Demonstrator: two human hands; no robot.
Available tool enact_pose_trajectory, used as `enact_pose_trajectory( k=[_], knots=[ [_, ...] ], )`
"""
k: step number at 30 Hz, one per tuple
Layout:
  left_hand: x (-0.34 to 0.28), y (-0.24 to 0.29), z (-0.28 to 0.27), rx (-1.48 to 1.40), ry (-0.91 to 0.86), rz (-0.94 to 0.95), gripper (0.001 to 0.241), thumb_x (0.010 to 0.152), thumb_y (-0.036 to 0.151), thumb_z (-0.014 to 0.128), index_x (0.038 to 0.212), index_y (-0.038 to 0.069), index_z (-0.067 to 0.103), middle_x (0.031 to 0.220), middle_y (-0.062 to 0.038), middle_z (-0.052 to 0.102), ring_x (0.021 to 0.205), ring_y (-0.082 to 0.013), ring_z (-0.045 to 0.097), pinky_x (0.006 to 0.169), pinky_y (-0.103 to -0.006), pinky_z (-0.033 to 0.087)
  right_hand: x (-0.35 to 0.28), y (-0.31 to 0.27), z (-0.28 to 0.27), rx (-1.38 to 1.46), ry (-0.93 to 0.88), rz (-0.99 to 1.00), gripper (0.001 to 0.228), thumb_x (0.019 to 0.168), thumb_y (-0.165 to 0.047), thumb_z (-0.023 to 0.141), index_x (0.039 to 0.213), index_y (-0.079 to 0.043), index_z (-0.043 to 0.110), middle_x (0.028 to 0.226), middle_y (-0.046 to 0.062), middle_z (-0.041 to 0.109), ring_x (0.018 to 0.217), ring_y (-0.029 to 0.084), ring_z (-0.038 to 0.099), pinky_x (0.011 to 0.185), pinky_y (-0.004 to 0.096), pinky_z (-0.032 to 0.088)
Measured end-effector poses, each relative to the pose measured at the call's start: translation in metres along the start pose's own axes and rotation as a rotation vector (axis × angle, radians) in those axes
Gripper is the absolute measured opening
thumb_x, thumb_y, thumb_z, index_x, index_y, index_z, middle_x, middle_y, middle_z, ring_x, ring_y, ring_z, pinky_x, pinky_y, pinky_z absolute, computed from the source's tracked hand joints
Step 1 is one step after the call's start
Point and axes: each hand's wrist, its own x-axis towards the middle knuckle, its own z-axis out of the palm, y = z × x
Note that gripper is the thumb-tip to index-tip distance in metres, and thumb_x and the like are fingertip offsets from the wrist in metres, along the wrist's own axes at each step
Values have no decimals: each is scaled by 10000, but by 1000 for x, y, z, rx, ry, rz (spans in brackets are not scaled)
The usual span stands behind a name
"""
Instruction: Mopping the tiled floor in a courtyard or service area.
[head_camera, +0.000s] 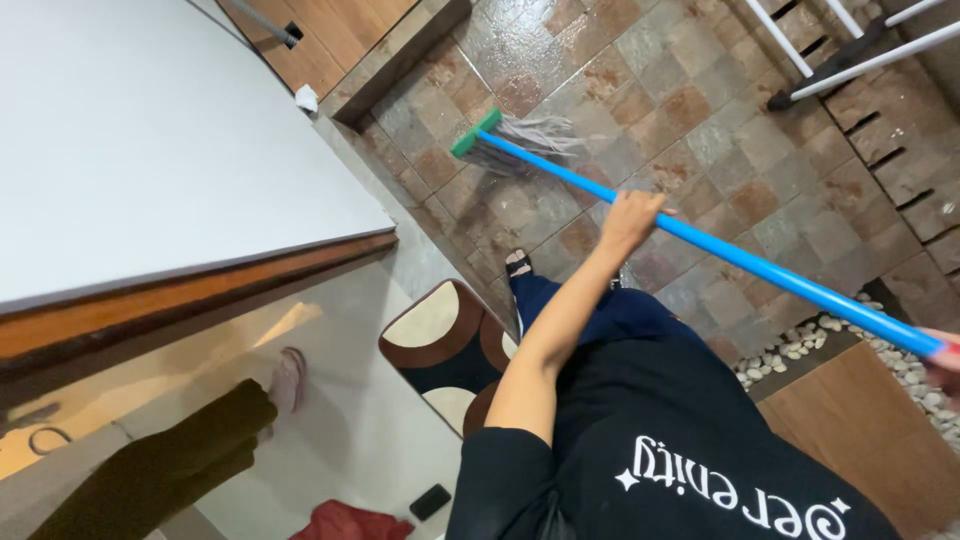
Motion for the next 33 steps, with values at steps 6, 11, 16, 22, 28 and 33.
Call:
enact_pose_trajectory(
  k=[6,11,16,22,28,33],
  knots=[
    [-87,-179,-17,360,-240,-253,147,832,203,722,979,197,707,1131,-37,653,1153,-265,586,871,-457,502,210,-49,218,-376,-40,-384,408,948,-299,628,1291,-83,582,657,-67,444,567,42,422,484,254,395],
    [-124,-252,-93,347,-143,-467,299,785,340,758,1030,172,722,1208,-81,636,1310,-342,500,867,-512,496,320,-92,364,-52,-152,128,391,1011,-259,546,1401,-229,566,645,-40,491,382,86,371,335,297,281],
    [-155,-252,-117,307,-279,-581,444,829,490,768,1136,172,722,1390,-38,609,1450,-373,413,1019,-554,470,290,-82,403,-189,-73,56,473,1028,-309,529,1500,-280,534,568,13,445,401,124,411,356,320,321],
    [-186,-154,-17,149,-425,-613,675,700,566,819,1206,140,681,1538,-154,420,1532,-393,196,1116,-620,337,241,74,311,-607,36,-164,481,992,-392,544,1444,-227,571,944,218,741,834,396,724,751,493,561],
    [-216,43,100,62,-396,-392,194,934,335,701,1045,196,777,1266,-107,644,1326,-324,537,1008,-490,493,81,148,170,-690,27,103,493,981,-440,543,1452,-300,580,746,148,747,629,265,695,635,404,563],
    [-212,160,87,-78,-490,-124,408,720,536,755,909,175,778,1018,-88,711,1043,-292,645,782,-496,509,-13,194,103,-547,77,488,480,972,-402,567,1445,-322,594,627,68,606,460,234,504,455,406,413]
  ],
)
